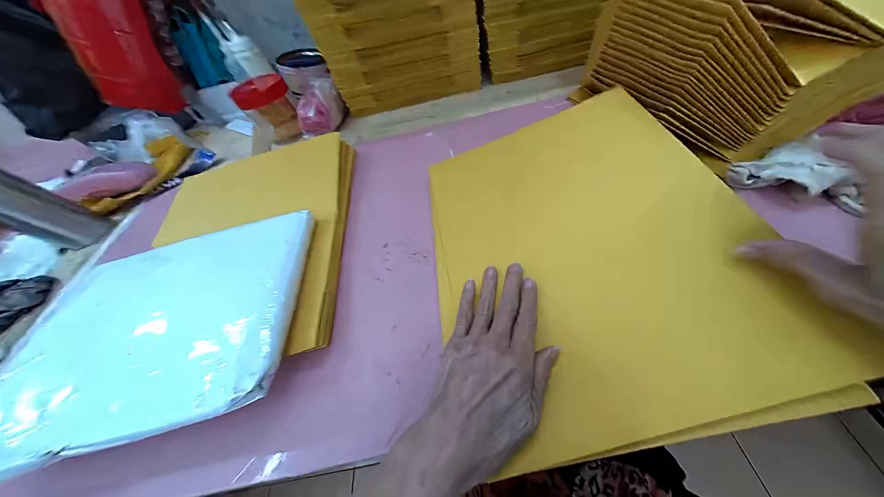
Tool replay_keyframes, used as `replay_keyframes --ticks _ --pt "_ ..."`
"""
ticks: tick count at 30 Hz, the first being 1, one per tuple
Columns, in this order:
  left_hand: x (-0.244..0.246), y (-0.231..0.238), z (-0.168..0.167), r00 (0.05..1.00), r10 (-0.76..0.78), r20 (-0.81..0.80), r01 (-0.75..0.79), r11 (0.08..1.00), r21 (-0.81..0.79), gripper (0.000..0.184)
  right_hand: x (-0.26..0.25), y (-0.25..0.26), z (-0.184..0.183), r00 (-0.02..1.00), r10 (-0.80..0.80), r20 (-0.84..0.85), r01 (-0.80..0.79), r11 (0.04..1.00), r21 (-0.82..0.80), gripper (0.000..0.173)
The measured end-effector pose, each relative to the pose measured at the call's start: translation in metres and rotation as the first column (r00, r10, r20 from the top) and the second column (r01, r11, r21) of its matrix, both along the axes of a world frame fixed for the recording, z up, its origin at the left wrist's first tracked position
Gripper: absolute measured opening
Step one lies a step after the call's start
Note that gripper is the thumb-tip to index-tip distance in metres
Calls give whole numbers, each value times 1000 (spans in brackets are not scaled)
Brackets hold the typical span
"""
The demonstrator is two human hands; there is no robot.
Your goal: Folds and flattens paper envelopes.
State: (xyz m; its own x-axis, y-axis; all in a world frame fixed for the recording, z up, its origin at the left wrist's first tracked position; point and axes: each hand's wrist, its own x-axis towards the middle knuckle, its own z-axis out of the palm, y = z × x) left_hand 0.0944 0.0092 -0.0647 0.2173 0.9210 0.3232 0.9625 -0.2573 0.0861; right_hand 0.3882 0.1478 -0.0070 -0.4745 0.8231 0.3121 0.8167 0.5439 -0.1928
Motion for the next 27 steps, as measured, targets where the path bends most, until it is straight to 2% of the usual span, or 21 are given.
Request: replay_keyframes --ticks 2,4,7,9,12,15,17,19,22,25,27 --pt "1 2 -4 1000 -3 -4 3 999 35 63 -24 5 -17 990 95 106 -94 995 -20 75" --pt "1 2 -7 999 1 32 -3 999 50 63 -56 6 -35 981 162 111 -154 985 -74 81" --pt "-2 1 -12 994 8 107 -16 997 75 61 -127 -11 -42 948 309 77 -299 947 -117 70" --pt "-6 -2 -10 991 28 128 -34 998 44 63 -155 -18 -44 901 433 2 -429 894 -125 56" --pt "-10 -7 -3 995 42 87 -41 999 -18 64 -128 -2 -44 858 512 -38 -512 849 -133 57" --pt "-9 -7 3 998 51 39 -49 997 -54 65 -79 23 -39 913 405 49 -399 911 -104 63" --pt "-6 -4 6 998 62 -5 -62 995 -74 67 -81 22 -39 943 320 89 -314 947 -73 68" --pt "-5 4 5 998 46 -32 -48 995 -86 70 -104 9 -40 943 313 111 -302 948 -102 71" --pt "-10 25 1 1000 20 5 -20 995 -96 76 -125 -2 -42 899 433 66 -423 898 -121 64" --pt "-16 32 4 998 36 46 -28 986 -167 76 -94 15 -34 827 561 25 -549 817 -177 57" --pt "-16 29 8 998 47 51 -36 979 -199 74 -77 28 -37 808 589 -10 -586 802 -112 63"
